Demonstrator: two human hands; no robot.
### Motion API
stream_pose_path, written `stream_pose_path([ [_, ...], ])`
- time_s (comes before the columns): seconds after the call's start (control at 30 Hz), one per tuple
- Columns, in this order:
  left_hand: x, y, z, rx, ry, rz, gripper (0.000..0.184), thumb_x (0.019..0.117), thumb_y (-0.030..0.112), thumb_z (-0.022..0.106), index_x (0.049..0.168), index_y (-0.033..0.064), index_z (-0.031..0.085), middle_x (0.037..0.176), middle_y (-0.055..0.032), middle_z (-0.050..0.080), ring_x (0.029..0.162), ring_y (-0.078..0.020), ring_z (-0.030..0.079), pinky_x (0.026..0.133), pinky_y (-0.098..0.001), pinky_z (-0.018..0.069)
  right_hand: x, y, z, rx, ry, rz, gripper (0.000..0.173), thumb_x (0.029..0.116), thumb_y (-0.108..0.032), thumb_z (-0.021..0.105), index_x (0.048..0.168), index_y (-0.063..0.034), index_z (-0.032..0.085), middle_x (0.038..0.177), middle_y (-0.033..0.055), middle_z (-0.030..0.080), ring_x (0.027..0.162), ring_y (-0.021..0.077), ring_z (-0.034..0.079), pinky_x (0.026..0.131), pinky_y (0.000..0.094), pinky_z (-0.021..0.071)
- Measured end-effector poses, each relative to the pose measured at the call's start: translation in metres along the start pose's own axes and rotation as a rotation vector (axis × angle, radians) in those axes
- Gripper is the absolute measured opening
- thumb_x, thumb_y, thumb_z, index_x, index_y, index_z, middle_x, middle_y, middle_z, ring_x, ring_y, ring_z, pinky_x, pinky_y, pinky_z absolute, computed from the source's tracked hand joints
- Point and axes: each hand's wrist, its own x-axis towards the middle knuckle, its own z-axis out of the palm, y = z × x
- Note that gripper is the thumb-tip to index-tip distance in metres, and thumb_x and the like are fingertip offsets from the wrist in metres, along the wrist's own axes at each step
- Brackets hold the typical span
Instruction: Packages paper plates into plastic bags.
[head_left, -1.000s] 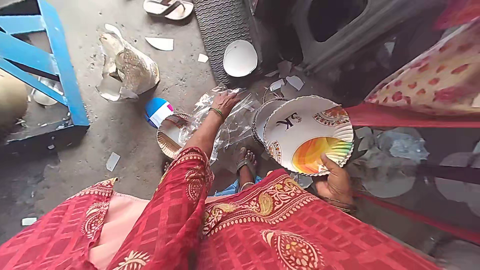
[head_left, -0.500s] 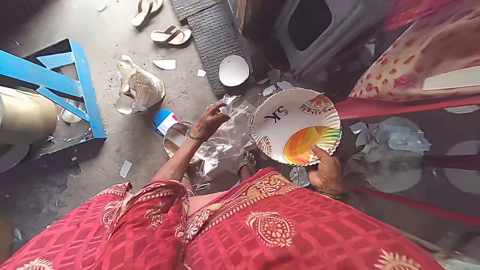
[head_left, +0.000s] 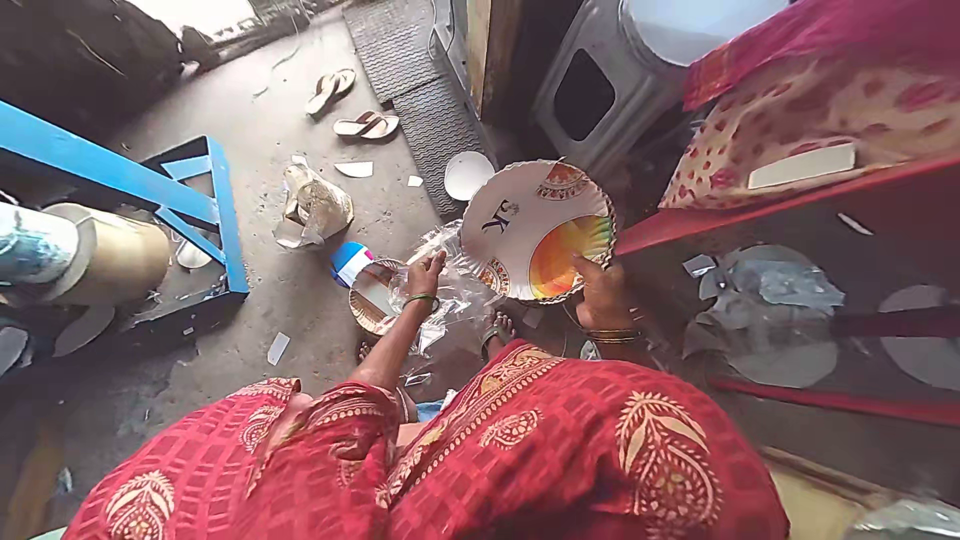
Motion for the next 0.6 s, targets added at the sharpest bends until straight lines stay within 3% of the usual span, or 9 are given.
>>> stream_pose_path([
  [0.07,0.004,0.002,0.015,-0.106,0.154,-0.08,0.032,0.1025,0.021,0.063,0.124,-0.0022,0.068,0.117,-0.0211,0.07,0.11,-0.03,0.066,0.101,-0.0481,0.0496,0.008,0.013,0.003,-0.033,-0.023,-0.005,0.05,0.0953,-0.011,0.067,0.142,-0.0056,0.049,0.132,0.0119,0.06,0.118,0.0185,0.06,0.097,0.0409,0.0534],
  [0.17,-0.007,0.003,0.018,0.045,0.046,0.018,0.029,0.1027,0.013,0.057,0.13,0.0053,0.065,0.133,-0.0197,0.062,0.11,-0.0348,0.066,0.094,-0.0542,0.0541,0.018,0.024,0.006,-0.096,-0.092,-0.03,0.056,0.0977,-0.011,0.063,0.149,-0.0069,0.043,0.141,0.0123,0.056,0.124,0.018,0.058,0.103,0.04,0.0507],
  [0.27,-0.013,0.016,0.005,0.203,-0.14,0.146,0.054,0.0982,-0.002,0.053,0.151,0.0091,0.047,0.159,-0.0193,0.036,0.092,-0.031,0.066,0.074,-0.0477,0.057,0.024,0.029,0.013,-0.195,-0.14,-0.08,0.053,0.1009,-0.015,0.059,0.15,-0.0059,0.041,0.142,0.0143,0.055,0.126,0.0185,0.057,0.106,0.0411,0.0485],
  [0.33,-0.012,0.028,-0.003,0.234,-0.235,0.145,0.073,0.0949,-0.005,0.053,0.161,0.0134,0.03,0.166,-0.0168,0.024,0.082,-0.0254,0.063,0.067,-0.043,0.0549,0.026,0.037,0.022,-0.253,-0.12,-0.134,0.054,0.1027,-0.018,0.057,0.151,-0.0036,0.04,0.143,0.0169,0.054,0.129,0.0201,0.056,0.109,0.042,0.047],
  [0.4,-0.011,0.04,-0.009,0.238,-0.275,0.123,0.079,0.0941,-0.005,0.054,0.164,0.0147,0.022,0.167,-0.017,0.021,0.084,-0.0269,0.063,0.068,-0.0443,0.0553,0.022,0.047,0.029,-0.338,-0.098,-0.218,0.055,0.1037,-0.019,0.055,0.153,-0.001,0.038,0.143,0.0206,0.055,0.131,0.0229,0.056,0.111,0.0425,0.0449],
  [0.53,0.023,0.03,-0.012,0.078,-0.21,0.13,0.078,0.0913,-0.007,0.053,0.162,0.0089,0.025,0.164,-0.0211,0.023,0.087,-0.0207,0.064,0.073,-0.0373,0.0561,0.008,0.064,0.027,-0.513,-0.192,-0.291,0.054,0.1057,-0.02,0.053,0.152,0.0013,0.037,0.136,0.0253,0.06,0.125,0.0294,0.061,0.107,0.0472,0.0482],
  [0.6,0.03,0.029,-0.016,-0.012,-0.179,0.109,0.075,0.0939,-0.006,0.05,0.162,0.0116,0.024,0.165,-0.0179,0.022,0.087,-0.0159,0.063,0.074,-0.034,0.055,0.003,0.072,0.02,-0.598,-0.283,-0.264,0.052,0.106,-0.019,0.052,0.152,0.0012,0.037,0.131,0.027,0.062,0.12,0.0341,0.064,0.104,0.0515,0.0499],
])
